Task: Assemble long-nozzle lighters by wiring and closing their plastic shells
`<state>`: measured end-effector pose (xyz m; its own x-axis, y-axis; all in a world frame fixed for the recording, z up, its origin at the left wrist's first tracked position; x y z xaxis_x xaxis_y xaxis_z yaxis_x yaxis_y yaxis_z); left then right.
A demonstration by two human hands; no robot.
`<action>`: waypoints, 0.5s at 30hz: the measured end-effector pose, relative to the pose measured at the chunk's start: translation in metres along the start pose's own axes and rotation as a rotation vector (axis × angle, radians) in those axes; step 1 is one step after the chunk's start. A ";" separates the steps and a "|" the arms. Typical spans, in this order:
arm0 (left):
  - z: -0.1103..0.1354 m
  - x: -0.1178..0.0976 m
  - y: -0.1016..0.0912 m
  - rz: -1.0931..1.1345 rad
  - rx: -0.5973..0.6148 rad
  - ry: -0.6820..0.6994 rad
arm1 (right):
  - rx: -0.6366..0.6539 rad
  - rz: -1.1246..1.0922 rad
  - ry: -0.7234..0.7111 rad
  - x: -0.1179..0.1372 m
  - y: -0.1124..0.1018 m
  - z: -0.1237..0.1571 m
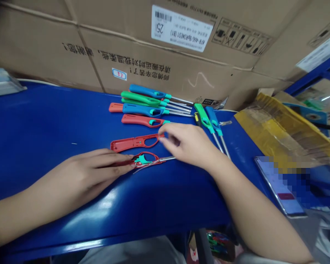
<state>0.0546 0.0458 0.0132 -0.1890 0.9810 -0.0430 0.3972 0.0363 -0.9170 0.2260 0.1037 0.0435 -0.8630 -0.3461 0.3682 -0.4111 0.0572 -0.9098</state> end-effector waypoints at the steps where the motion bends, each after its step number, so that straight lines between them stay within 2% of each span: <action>1: 0.001 0.001 0.000 0.002 0.000 -0.004 | -0.099 0.092 0.096 -0.017 -0.012 -0.005; 3: 0.001 0.001 -0.001 0.014 0.001 -0.007 | -0.215 0.204 0.324 -0.058 -0.035 -0.011; 5: 0.000 0.000 -0.002 0.033 0.006 -0.006 | -0.221 0.298 0.552 -0.104 -0.051 -0.012; 8: -0.001 -0.002 -0.004 0.041 0.029 0.009 | -0.217 0.361 0.737 -0.163 -0.070 -0.006; 12: 0.000 -0.002 -0.002 0.043 0.059 0.002 | -0.130 0.392 0.995 -0.235 -0.077 0.017; 15: 0.003 0.004 0.002 0.090 0.067 -0.034 | -0.080 0.359 1.092 -0.264 -0.073 0.030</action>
<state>0.0515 0.0488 0.0103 -0.1859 0.9727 -0.1390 0.3536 -0.0657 -0.9331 0.4925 0.1626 0.0071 -0.7120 0.6956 0.0957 -0.0741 0.0611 -0.9954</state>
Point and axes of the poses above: each hand's wrist, its own z-axis away from the middle knuckle, its own y-axis out of the palm, x = y × z, the point moved 10 cm from there along -z, towards the middle knuckle, and after that the axes turned 14 degrees about y, right-handed, at the moved point
